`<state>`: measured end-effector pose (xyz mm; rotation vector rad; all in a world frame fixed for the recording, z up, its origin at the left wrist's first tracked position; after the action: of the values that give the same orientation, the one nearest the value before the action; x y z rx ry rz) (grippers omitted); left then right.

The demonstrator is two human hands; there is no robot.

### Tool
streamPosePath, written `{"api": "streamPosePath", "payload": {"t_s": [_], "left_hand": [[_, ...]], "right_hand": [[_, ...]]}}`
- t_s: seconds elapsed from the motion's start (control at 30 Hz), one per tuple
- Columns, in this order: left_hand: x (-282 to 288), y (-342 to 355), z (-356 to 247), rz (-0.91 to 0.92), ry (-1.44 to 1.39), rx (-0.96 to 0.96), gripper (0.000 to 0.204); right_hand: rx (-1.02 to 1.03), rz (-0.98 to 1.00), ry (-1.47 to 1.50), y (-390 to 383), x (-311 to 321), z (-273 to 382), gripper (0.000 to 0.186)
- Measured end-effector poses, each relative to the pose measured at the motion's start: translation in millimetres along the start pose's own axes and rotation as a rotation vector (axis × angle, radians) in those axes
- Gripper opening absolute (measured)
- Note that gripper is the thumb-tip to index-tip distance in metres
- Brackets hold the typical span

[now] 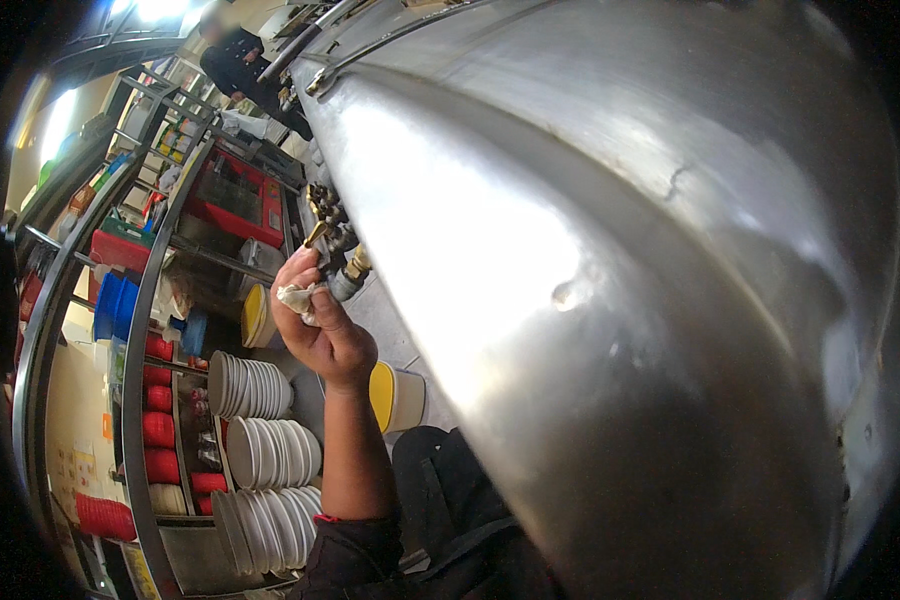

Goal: The person cleans a gas connection on a kitchen stove using a cloth and a thin wire tool.

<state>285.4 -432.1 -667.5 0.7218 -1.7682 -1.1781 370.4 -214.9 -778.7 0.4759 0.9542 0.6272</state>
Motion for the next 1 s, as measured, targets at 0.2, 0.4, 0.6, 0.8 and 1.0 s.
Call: {"api": "streamPosePath", "payload": {"t_s": [0.2, 0.4, 0.6, 0.8, 1.0], "left_hand": [[32.7, -47.0, 38.5, -0.138, -0.209, 0.403, 0.029], [17.0, -155.7, 81.7, -0.083, -0.718, 1.263, 0.043], [-9.1, -155.7, 58.1, 0.120, -0.809, 1.180, 0.046], [-12.8, -131.1, 45.7, 0.064, -0.883, 1.027, 0.062], [-11.2, -128.9, 48.1, -0.002, -0.810, 1.015, 0.052]], "right_hand": [[0.035, -0.252, 0.145, -22.9, 34.5, 9.4, 0.021], [-0.164, -0.276, 0.044, -70.6, 17.9, -22.2, 0.020], [-0.237, 0.003, -0.132, -99.4, -56.1, -40.1, 0.014], [-0.109, 0.162, -0.349, -103.3, -90.3, -25.2, 0.011], [-0.034, 0.275, -0.465, -100.7, -103.9, -13.1, 0.009]]}}
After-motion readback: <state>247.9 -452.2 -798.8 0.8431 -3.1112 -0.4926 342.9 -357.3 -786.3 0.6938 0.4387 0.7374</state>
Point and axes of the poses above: each hand's wrist, its own y-axis towards the middle knuckle, its own x-axis out of the back of the hand, z = x × y, the point moved 8 cm from there along y, towards the middle knuckle, and after that the axes turned 5 degrees about z, right-handed, at the moved point
